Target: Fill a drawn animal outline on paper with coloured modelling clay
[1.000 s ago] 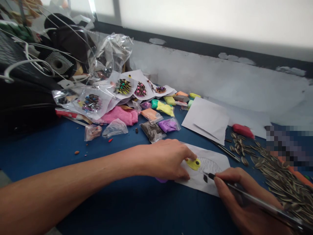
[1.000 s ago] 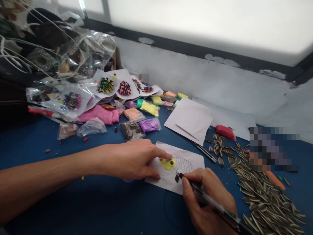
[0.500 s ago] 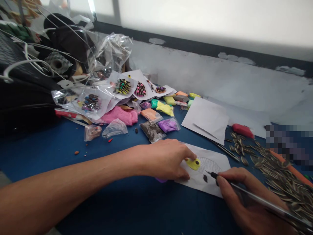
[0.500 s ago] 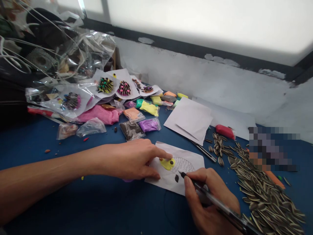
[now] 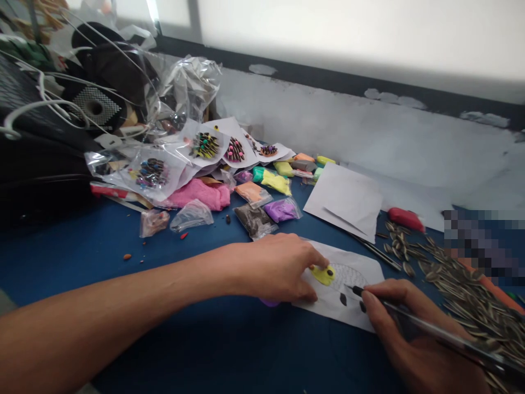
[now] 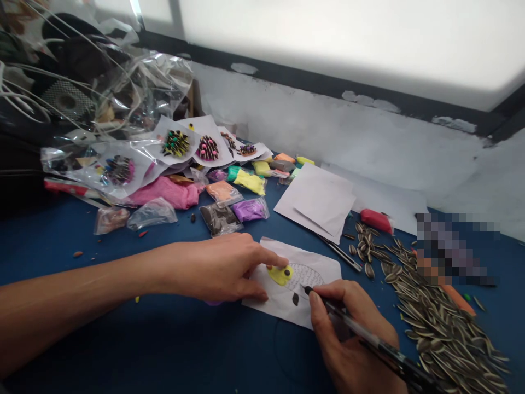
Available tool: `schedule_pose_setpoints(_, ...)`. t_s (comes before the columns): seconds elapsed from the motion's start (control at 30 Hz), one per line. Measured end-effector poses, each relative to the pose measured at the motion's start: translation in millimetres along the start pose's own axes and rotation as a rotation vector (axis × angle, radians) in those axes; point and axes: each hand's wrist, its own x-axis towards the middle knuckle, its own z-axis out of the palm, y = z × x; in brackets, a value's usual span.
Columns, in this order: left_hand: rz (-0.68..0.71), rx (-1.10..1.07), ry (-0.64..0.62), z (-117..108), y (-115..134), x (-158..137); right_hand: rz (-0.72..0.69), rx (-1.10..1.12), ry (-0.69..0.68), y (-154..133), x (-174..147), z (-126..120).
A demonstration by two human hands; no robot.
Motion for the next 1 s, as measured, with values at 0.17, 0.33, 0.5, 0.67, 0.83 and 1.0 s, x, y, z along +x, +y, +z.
schedule_pose_setpoints(0.17,0.002,0.016,0.01,-0.3,0.7,0.0,-0.004,-0.006,-0.003,-0.8,1.3,-1.0)
schedule_pose_setpoints(0.33,0.0,0.01,0.017,1.0,-1.2,0.4,-0.017,0.008,-0.014,-2.1,2.7,-3.3)
schedule_pose_setpoints(0.5,-0.001,0.004,0.011,1.1,-1.3,0.2,-0.036,-0.005,-0.008,-0.6,1.2,-2.2)
schedule_pose_setpoints(0.67,0.007,0.009,0.017,0.9,-1.3,-0.1,-0.054,0.007,-0.006,-2.9,1.6,-1.0)
schedule_pose_setpoints(0.83,-0.005,-0.003,0.012,0.9,-1.6,-0.7,-0.062,0.015,-0.034,-6.7,4.4,-2.8)
schedule_pose_setpoints(1.0,0.01,0.007,0.016,0.6,-1.0,-0.4,-0.056,0.013,-0.011,-4.8,3.6,-2.6)
